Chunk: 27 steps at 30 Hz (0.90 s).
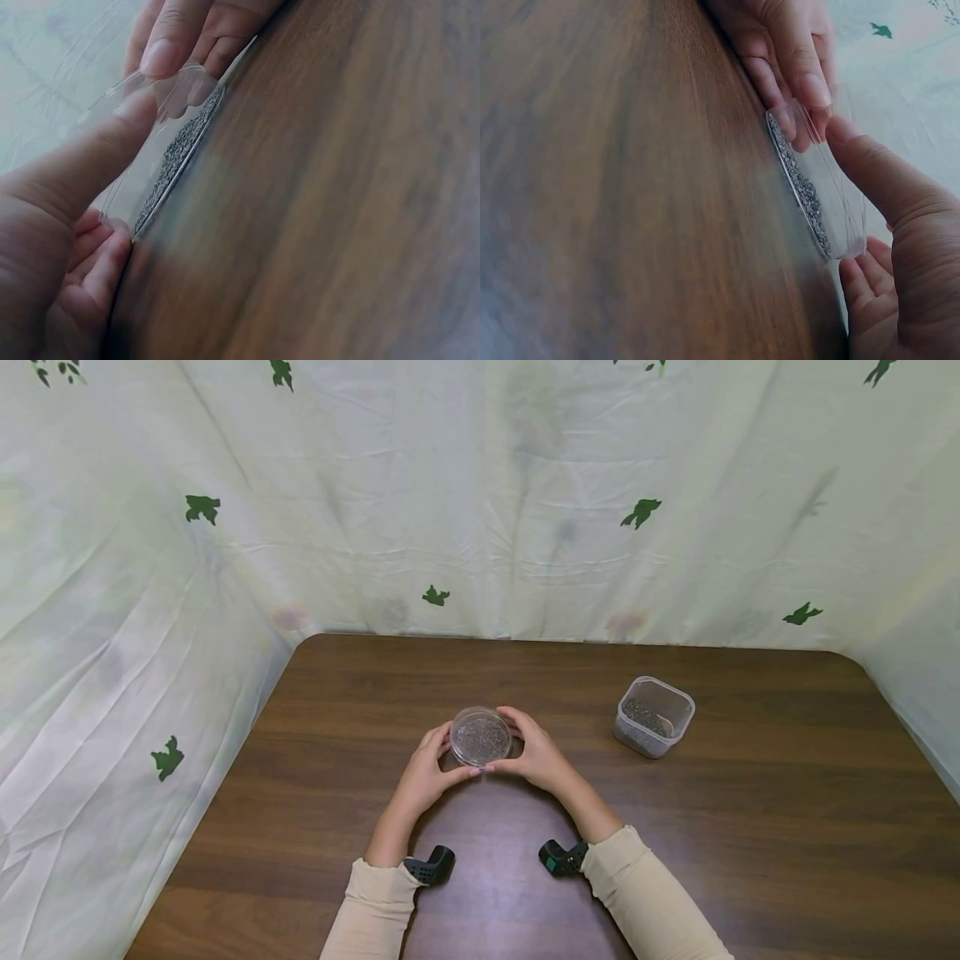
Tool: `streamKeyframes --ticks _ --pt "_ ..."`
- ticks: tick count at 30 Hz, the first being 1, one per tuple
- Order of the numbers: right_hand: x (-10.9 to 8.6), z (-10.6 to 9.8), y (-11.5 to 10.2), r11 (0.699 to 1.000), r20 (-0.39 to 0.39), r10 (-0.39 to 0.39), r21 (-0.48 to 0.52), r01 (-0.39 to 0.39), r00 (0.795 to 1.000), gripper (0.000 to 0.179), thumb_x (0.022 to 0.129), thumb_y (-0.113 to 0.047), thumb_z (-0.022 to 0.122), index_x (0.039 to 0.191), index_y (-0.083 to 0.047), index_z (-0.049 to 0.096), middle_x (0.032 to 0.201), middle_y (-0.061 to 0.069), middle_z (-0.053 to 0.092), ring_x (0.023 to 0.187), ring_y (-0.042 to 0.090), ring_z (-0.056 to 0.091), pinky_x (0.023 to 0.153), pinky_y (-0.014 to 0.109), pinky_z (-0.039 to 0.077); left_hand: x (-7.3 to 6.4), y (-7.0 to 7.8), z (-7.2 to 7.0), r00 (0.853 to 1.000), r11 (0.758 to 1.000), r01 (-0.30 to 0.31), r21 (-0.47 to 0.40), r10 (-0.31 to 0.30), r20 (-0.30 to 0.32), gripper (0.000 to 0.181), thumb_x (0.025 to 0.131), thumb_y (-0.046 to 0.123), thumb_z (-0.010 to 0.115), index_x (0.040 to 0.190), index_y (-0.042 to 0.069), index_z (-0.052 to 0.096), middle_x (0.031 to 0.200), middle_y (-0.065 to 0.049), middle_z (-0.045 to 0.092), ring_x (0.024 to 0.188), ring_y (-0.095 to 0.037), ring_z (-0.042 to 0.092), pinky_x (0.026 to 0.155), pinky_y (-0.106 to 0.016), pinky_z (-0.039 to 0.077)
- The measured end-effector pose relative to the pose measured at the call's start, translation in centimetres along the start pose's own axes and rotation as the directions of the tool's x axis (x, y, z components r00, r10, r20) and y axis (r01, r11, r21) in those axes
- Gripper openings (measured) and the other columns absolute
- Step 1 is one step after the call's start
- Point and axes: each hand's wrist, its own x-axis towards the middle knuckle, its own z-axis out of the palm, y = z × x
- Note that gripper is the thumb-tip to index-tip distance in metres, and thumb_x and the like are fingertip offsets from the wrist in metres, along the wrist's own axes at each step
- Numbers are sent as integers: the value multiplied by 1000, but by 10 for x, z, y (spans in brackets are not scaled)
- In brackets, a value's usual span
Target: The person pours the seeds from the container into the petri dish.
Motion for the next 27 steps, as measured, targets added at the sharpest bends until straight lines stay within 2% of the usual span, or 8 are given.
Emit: streamKeyframes --ticks 2,5,12,16,22,27 --pt "1 0 0 1000 9 14 -13 -14 1000 83 62 -9 82 131 6 36 127 22 43 116 31 42 95 37 37 0 0 0 1000 1000 -2 -23 2 -2 82 67 13 79 133 -5 35 127 -21 38 114 -29 44 95 -25 36" --pt "3 3 15 998 19 40 -46 -39 999 86 62 -16 83 133 0 36 130 14 43 118 22 42 96 28 36 0 -1 -1 1000 999 -9 -41 9 -6 81 67 12 79 133 -6 35 127 -23 37 115 -31 43 95 -28 36" --pt "4 4 17 995 47 43 -91 -38 998 87 63 -18 83 134 -1 35 132 14 41 119 23 41 97 30 35 -1 2 -3 1000 997 8 -79 -9 -4 81 69 12 78 133 -8 33 129 -25 35 117 -35 40 96 -35 35" --pt "5 5 17 991 61 57 -122 -50 997 88 63 -20 83 134 -2 34 132 13 41 120 21 41 97 29 34 -1 4 -4 1000 998 11 -64 -11 0 81 69 12 77 133 -9 33 129 -25 35 117 -35 40 96 -34 35" --pt "5 4 16 985 74 60 -165 -47 995 89 64 -25 82 135 -3 33 131 13 41 117 21 42 97 33 35 -1 4 -4 1000 1000 11 -23 -12 -2 81 68 10 78 132 -10 33 129 -25 36 116 -33 42 96 -29 36" --pt "3 2 13 987 72 78 -146 -67 994 83 72 -31 75 138 -5 31 135 11 38 120 21 40 98 35 33 0 5 -3 1000 1000 2 1 -2 5 82 69 14 78 133 -10 31 130 -24 35 116 -32 42 95 -30 36"
